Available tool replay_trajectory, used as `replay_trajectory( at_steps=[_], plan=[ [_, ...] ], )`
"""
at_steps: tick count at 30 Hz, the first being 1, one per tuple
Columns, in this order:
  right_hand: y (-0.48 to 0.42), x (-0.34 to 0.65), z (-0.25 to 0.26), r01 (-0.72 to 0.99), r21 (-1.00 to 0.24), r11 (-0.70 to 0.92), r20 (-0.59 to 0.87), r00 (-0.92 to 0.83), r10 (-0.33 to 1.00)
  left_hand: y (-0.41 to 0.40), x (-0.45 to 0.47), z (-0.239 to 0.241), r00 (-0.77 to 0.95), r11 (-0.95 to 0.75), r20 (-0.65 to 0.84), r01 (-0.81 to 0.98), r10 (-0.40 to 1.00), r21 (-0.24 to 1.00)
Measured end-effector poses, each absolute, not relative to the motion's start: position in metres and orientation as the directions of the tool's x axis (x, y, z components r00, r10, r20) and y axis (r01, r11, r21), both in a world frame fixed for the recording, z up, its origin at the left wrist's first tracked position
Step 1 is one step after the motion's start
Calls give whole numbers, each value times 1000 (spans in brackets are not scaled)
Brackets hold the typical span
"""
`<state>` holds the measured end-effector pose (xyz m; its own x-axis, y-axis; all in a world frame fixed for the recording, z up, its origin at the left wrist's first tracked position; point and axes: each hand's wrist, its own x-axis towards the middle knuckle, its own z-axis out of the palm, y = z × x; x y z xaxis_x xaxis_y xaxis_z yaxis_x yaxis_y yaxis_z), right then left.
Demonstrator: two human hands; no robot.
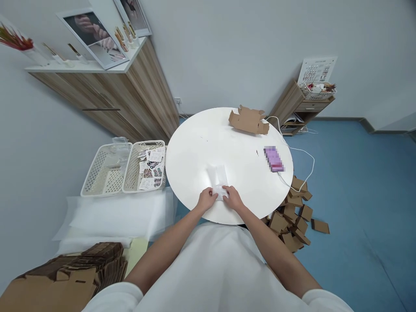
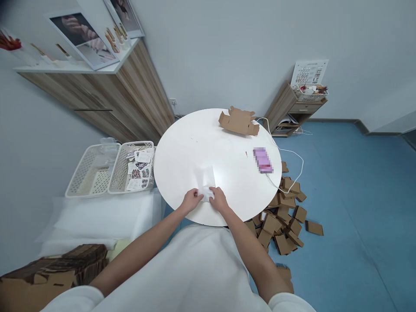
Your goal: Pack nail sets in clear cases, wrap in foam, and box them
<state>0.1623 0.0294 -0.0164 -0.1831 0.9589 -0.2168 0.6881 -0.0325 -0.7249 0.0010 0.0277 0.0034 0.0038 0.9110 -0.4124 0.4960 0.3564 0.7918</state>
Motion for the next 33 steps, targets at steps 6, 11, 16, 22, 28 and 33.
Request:
replay_trajectory(
  at_steps=[6, 11, 16, 22, 28, 33],
  plan=[
    [32, 161, -7, 575, -812, -103, -267, -208, 941, 32, 33, 0, 148, 316, -389, 364, 909, 876],
    [36, 156, -6, 500, -824, -268, -346, -68, 936, 23, 35, -8, 17, 481, -485, 107, 874, 870],
    [39, 147, -17, 643, -728, -237, -295, 17, 955, 19, 14, -7, -73, 414, -410, 265, 909, 871],
    [34, 152, -14, 669, -729, -149, -246, -53, 968, 31, -2, 0, 263, -182, -17, 711, 965, 680],
    [26, 174, 3, 758, -580, 298, -67, -409, 910, 34, 8, 4, 385, -241, -91, 728, 918, 642],
    [38, 175, 6, 780, -536, 321, -217, -495, 841, 45, 6, 15, 365, -131, -188, 692, 912, 710]
  ],
)
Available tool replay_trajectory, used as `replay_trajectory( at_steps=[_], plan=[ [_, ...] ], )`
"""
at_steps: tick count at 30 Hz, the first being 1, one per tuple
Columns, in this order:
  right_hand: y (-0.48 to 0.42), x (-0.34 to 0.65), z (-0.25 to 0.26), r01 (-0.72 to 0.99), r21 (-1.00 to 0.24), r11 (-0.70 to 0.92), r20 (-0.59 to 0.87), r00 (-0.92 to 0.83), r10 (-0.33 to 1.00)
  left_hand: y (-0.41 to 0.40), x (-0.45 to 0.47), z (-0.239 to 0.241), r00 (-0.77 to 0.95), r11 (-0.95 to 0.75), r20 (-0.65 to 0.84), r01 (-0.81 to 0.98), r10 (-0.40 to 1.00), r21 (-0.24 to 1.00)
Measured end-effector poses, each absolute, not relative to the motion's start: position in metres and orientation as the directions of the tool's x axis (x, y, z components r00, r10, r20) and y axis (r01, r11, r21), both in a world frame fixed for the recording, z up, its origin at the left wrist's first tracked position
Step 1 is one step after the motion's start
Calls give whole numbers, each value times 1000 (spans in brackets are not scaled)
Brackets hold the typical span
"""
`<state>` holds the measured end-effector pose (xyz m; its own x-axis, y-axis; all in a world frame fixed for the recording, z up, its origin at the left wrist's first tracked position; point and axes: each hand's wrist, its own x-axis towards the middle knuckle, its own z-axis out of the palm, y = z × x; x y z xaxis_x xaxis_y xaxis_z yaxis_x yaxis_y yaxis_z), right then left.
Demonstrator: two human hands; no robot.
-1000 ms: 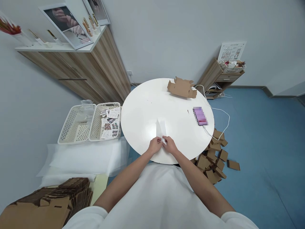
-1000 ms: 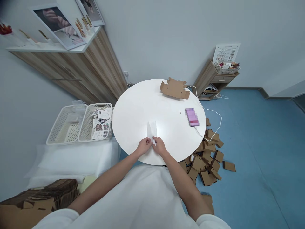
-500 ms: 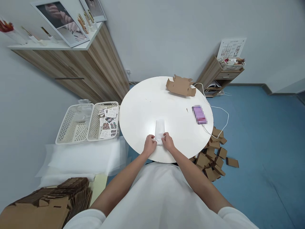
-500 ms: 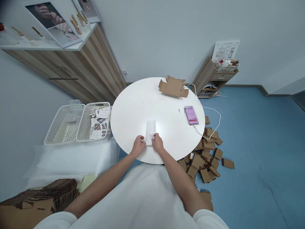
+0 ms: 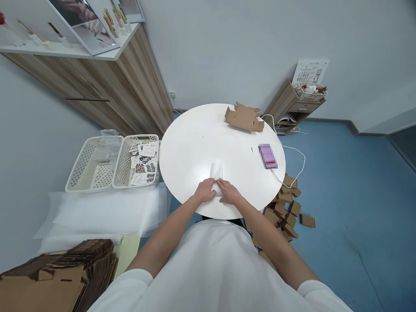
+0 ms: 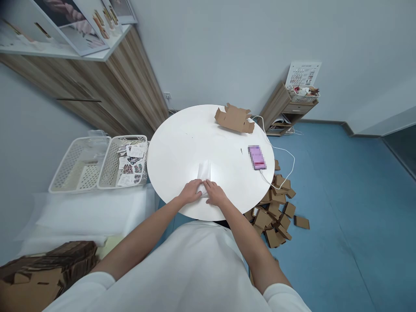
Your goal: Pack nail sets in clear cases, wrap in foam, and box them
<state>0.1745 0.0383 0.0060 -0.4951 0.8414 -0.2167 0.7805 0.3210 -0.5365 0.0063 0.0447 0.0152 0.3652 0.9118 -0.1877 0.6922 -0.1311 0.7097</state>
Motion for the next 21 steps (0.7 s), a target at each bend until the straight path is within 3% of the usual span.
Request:
replay_trajectory(
  at_steps=[4, 7, 10, 12, 17, 21],
  plan=[
    [42, 175, 13, 764, -604, 227, -276, -468, 839, 40, -3, 16, 410, -85, -212, 597, 887, 798],
    [38, 184, 18, 680, -733, 4, -405, -441, 801, 30, -8, 8, 437, -22, -224, 490, 871, 871],
    [38, 191, 16, 543, -798, -261, -503, -362, 785, 28, -5, -1, 312, 114, -258, 412, 915, 904],
    [40, 189, 12, 509, -783, -356, -541, -276, 795, 32, 1, -4, 218, 180, -292, 421, 931, 889],
    [50, 172, 0, 563, -704, -433, -525, -2, 851, 46, 16, -3, 92, 217, -333, 593, 938, 775],
    [49, 167, -10, 567, -712, -414, -452, 82, 888, 45, 23, -5, -24, 296, -365, 635, 931, 714]
  ],
)
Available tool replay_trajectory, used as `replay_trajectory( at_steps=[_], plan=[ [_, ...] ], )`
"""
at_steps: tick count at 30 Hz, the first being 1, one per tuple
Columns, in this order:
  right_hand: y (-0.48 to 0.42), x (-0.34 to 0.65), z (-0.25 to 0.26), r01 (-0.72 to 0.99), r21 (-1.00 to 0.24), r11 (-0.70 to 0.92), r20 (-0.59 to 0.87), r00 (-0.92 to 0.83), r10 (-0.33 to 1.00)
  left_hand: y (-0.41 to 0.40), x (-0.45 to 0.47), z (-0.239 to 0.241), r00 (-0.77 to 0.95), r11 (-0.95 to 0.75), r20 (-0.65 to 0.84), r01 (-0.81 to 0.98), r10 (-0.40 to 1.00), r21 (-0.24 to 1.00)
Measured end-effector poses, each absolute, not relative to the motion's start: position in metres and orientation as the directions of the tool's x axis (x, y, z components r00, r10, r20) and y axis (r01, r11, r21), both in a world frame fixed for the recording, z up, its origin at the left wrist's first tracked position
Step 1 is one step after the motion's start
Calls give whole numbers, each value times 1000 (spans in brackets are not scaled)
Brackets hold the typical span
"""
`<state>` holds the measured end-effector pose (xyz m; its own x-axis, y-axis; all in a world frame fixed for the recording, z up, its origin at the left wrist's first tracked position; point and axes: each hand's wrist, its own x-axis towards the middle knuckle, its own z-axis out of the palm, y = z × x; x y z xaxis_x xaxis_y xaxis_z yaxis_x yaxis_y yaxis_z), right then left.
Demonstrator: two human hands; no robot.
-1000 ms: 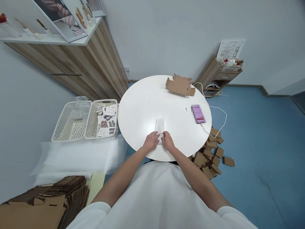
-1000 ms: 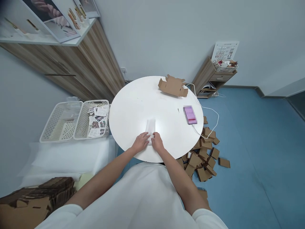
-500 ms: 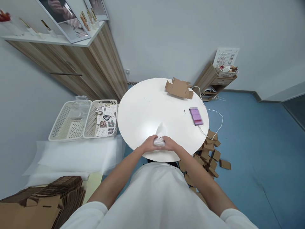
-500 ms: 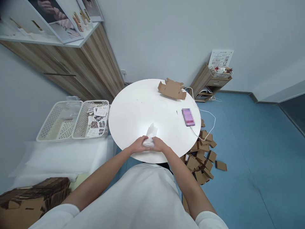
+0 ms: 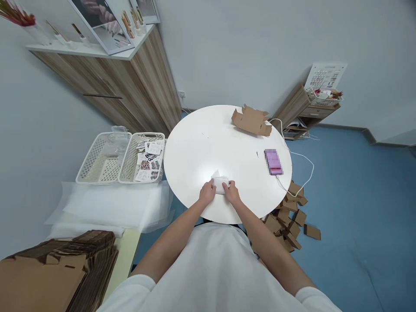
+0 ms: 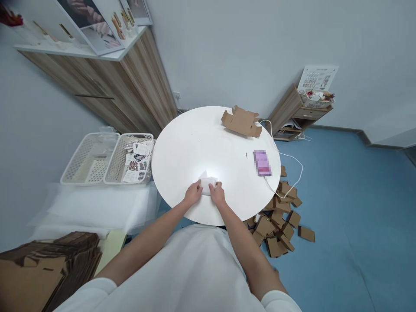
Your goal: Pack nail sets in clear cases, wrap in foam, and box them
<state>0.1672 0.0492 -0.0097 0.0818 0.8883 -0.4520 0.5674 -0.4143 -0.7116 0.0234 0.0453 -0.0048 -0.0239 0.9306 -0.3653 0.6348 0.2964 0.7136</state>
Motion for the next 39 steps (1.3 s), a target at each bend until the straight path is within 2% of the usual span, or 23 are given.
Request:
replay_trajectory(
  at_steps=[3, 5, 7, 11, 13, 17, 21, 23, 26, 31, 35, 39],
  plan=[
    [42, 171, -17, 558, -761, -331, -288, 167, 943, 43, 25, -6, -146, 376, -375, 644, 915, 666],
    [39, 175, -19, 558, -780, -284, -239, 154, 959, 42, 26, -6, -215, 412, -366, 655, 905, 634],
    [39, 178, -20, 574, -775, -262, -250, 102, 963, 43, 28, -5, -232, 425, -366, 645, 901, 636],
    [47, 182, -16, 633, -735, -241, -283, 36, 958, 46, 34, -2, -96, 374, -404, 615, 910, 694],
    [50, 183, -14, 637, -736, -230, -300, -2, 954, 46, 36, -2, -74, 354, -410, 655, 909, 667],
    [48, 184, -11, 539, -801, -263, -346, -57, 936, 42, 39, -3, -102, 356, -413, 712, 905, 605],
    [43, 185, -9, 454, -830, -324, -383, -42, 923, 34, 39, -6, -188, 392, -366, 669, 911, 631],
    [41, 185, -8, 449, -830, -329, -384, -35, 922, 31, 38, -7, -213, 397, -344, 634, 915, 663],
    [36, 184, -10, 465, -829, -311, -377, -54, 925, 31, 36, -7, -161, 374, -351, 601, 922, 706],
    [32, 167, -14, 442, -835, -328, -376, -24, 926, 36, 23, -10, -154, 382, -367, 604, 917, 700],
    [47, 129, -13, 436, -832, -343, -384, -5, 923, 47, -15, -13, -156, 362, -337, 579, 928, 731],
    [78, 70, -9, 463, -831, -308, -377, -62, 924, 69, -74, -10, -232, 353, -268, 563, 935, 748]
  ],
)
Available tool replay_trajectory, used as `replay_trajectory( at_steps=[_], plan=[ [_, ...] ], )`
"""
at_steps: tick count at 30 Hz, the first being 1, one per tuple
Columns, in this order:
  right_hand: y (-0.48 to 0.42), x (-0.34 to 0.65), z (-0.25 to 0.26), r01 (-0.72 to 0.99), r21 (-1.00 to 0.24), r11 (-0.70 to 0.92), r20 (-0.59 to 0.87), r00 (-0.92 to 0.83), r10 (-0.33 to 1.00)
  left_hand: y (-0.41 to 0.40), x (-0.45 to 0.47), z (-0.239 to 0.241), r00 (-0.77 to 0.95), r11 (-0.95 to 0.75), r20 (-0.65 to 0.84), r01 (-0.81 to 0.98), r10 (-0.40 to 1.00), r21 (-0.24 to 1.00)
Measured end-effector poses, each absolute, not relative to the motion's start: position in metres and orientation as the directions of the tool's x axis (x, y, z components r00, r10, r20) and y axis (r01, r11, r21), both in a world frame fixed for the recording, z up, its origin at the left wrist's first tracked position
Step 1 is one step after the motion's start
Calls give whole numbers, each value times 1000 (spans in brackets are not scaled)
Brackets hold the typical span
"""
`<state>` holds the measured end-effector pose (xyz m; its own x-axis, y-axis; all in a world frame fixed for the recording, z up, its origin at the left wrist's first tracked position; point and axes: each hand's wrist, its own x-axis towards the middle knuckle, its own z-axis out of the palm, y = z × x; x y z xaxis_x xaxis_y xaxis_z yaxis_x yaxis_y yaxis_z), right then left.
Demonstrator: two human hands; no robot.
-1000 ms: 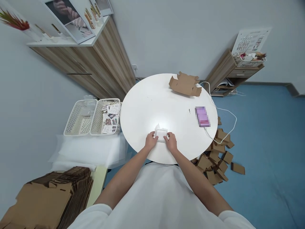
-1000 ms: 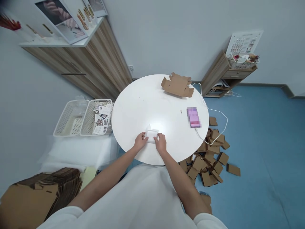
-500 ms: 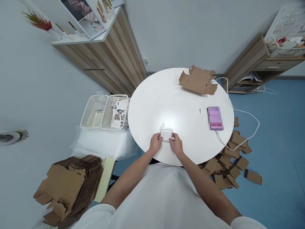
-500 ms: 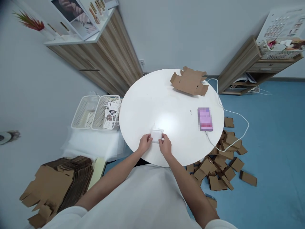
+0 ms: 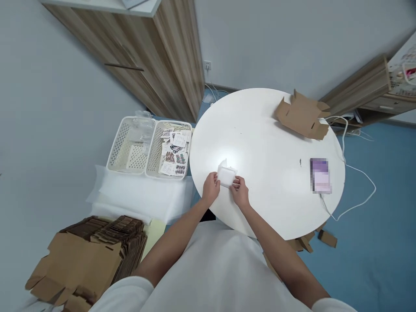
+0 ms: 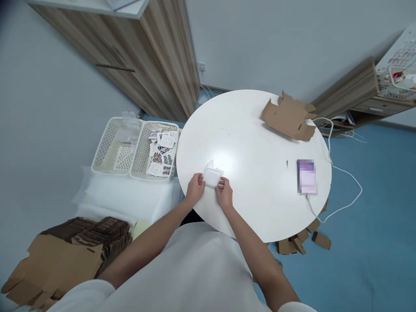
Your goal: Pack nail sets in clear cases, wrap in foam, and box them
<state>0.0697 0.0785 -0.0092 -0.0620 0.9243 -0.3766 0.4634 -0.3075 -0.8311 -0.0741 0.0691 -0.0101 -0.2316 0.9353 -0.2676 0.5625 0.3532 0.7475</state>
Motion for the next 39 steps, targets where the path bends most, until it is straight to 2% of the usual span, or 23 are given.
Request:
replay_trajectory(
  at_steps=[5, 9, 21, 27, 31, 34, 39],
  plan=[
    [125, -9, -10, 441, -870, -220, -296, -112, 948, 99, -136, -1, -195, 207, -92, 731, 977, 650],
    [150, -48, -15, 436, -880, -189, -256, -101, 961, 114, -157, 0, -187, 205, -91, 799, 978, 566],
    [146, -51, -10, 398, -905, -152, -197, -74, 978, 106, -165, -3, -72, 123, -106, 777, 992, 617],
    [130, -29, 1, 378, -898, -226, -256, -31, 966, 86, -157, 6, -90, 129, -94, 754, 992, 644],
    [102, -1, 7, 365, -893, -265, -303, -50, 952, 63, -152, 17, -92, 166, -142, 698, 985, 696],
    [77, 20, 9, 328, -904, -276, -326, -109, 939, 39, -152, 23, -34, 216, -252, 634, 967, 742],
    [49, 30, 5, 288, -921, -261, -341, -276, 899, -18, -148, 29, -106, 357, -377, 623, 920, 696]
  ],
)
